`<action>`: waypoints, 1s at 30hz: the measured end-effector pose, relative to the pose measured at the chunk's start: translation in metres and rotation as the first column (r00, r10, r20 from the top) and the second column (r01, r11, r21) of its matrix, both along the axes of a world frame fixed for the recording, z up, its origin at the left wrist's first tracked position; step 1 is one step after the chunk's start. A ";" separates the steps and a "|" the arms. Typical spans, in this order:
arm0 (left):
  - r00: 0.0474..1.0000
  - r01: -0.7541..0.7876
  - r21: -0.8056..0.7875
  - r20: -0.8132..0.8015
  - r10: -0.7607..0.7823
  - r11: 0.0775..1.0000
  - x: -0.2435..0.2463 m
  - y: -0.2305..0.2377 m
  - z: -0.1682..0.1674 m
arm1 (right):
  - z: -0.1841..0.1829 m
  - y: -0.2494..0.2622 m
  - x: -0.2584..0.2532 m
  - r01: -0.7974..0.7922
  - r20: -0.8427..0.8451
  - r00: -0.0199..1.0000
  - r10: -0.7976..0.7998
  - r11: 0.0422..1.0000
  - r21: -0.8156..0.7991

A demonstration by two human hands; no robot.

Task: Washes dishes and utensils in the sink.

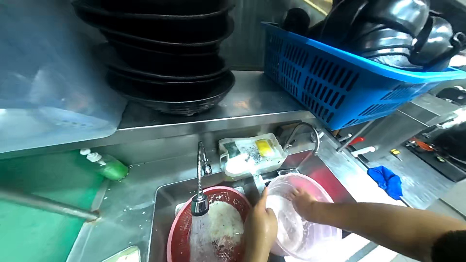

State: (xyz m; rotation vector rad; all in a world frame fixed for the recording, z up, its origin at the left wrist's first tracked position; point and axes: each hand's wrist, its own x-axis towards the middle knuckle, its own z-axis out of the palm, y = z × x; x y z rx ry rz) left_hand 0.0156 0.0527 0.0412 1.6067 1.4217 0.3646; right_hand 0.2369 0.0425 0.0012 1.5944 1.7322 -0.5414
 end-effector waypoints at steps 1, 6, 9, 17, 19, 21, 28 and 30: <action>0.998 -0.044 0.013 0.035 0.044 0.999 -0.002 -0.002 -0.005 | 0.000 -0.015 -0.008 0.101 0.011 0.995 -0.101 0.981 -0.166; 0.975 -0.106 0.027 0.197 0.099 0.994 0.005 -0.016 -0.014 | 0.003 -0.035 -0.073 0.544 -0.586 0.368 -0.722 0.679 -0.494; 0.979 -0.069 0.025 0.194 0.063 0.997 0.002 -0.016 -0.013 | -0.005 0.017 -0.075 0.773 -0.698 -0.576 -0.425 -0.006 -0.634; 0.983 0.031 0.032 0.180 -0.036 0.999 0.003 -0.017 -0.011 | -0.027 0.007 -0.085 0.849 -0.695 -0.350 -0.628 0.100 -0.518; 0.987 -0.026 0.056 0.162 0.016 0.998 -0.001 -0.009 -0.003 | 0.011 -0.024 -0.101 0.519 -0.621 0.405 -0.671 0.728 -0.448; 0.992 -0.030 0.063 0.121 0.023 0.998 -0.006 -0.006 0.000 | 0.014 -0.046 -0.093 0.102 -0.443 0.845 -0.299 0.904 -0.415; 0.976 0.211 -0.054 0.071 -0.207 0.976 -0.005 -0.002 -0.004 | -0.051 0.004 -0.010 -0.265 -0.122 0.949 0.290 0.946 0.188; 0.972 0.234 -0.053 0.021 -0.234 0.971 -0.005 0.004 0.002 | -0.067 0.010 -0.019 -0.380 -0.114 0.899 0.424 0.881 0.280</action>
